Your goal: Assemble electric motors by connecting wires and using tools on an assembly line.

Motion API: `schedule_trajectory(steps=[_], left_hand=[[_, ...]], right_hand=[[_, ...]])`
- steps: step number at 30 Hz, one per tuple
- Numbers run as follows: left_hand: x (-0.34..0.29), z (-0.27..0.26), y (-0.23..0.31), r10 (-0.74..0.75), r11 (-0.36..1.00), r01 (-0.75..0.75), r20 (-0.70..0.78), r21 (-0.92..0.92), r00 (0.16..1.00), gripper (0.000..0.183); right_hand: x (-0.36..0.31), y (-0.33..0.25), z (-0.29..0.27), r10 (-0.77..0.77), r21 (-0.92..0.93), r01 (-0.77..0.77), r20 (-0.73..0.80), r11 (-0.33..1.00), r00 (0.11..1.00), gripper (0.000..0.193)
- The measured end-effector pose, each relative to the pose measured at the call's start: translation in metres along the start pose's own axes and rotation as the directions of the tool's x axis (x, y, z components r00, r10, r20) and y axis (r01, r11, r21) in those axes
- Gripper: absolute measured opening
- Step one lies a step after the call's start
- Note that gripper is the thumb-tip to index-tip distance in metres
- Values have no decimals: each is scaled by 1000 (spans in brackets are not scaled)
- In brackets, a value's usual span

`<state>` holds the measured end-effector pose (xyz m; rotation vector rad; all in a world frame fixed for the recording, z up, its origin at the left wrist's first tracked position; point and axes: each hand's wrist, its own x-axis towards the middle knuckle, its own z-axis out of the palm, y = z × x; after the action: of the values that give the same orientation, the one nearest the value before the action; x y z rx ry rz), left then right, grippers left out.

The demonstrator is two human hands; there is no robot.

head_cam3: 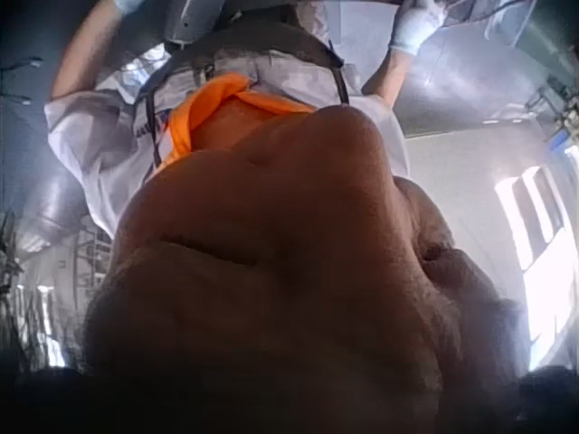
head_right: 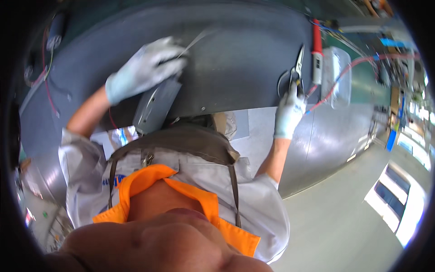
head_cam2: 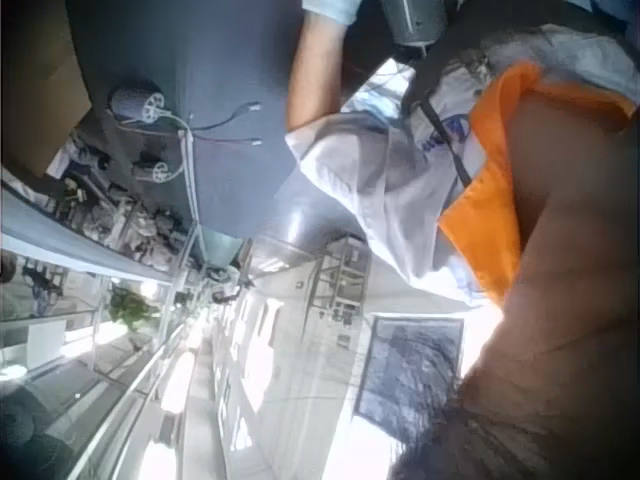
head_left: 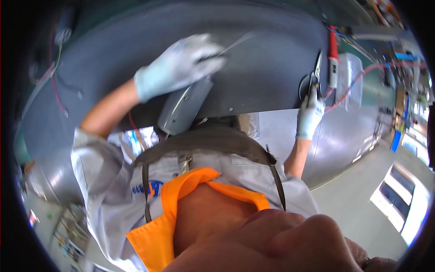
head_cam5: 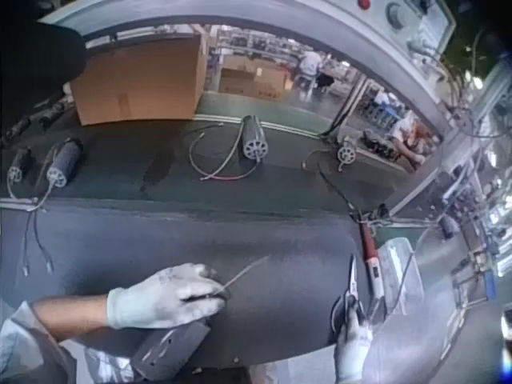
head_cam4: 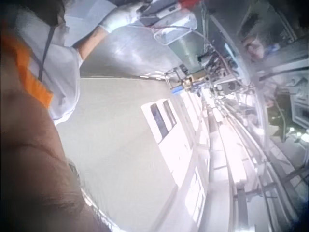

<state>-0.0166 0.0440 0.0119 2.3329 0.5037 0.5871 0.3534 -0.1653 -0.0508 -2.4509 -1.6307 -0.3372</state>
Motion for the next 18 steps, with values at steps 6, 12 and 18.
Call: schedule_trajectory(steps=[6, 12, 18], left_hand=[[17, -17, -11, -460, 485, 458, 228, -745, 858, 34], [-11, -6, -46, -321, 553, 178, -12, -814, 947, 38], [-6, -7, -44, -527, 277, 320, 135, -906, 839, 37]], right_hand=[[-35, -33, -47, -142, 107, 121, 227, 987, 963, 71], [7, -35, -53, -43, 804, -396, 460, 443, 887, 65], [62, -115, -61, -675, 824, 125, 355, 553, 647, 71]])
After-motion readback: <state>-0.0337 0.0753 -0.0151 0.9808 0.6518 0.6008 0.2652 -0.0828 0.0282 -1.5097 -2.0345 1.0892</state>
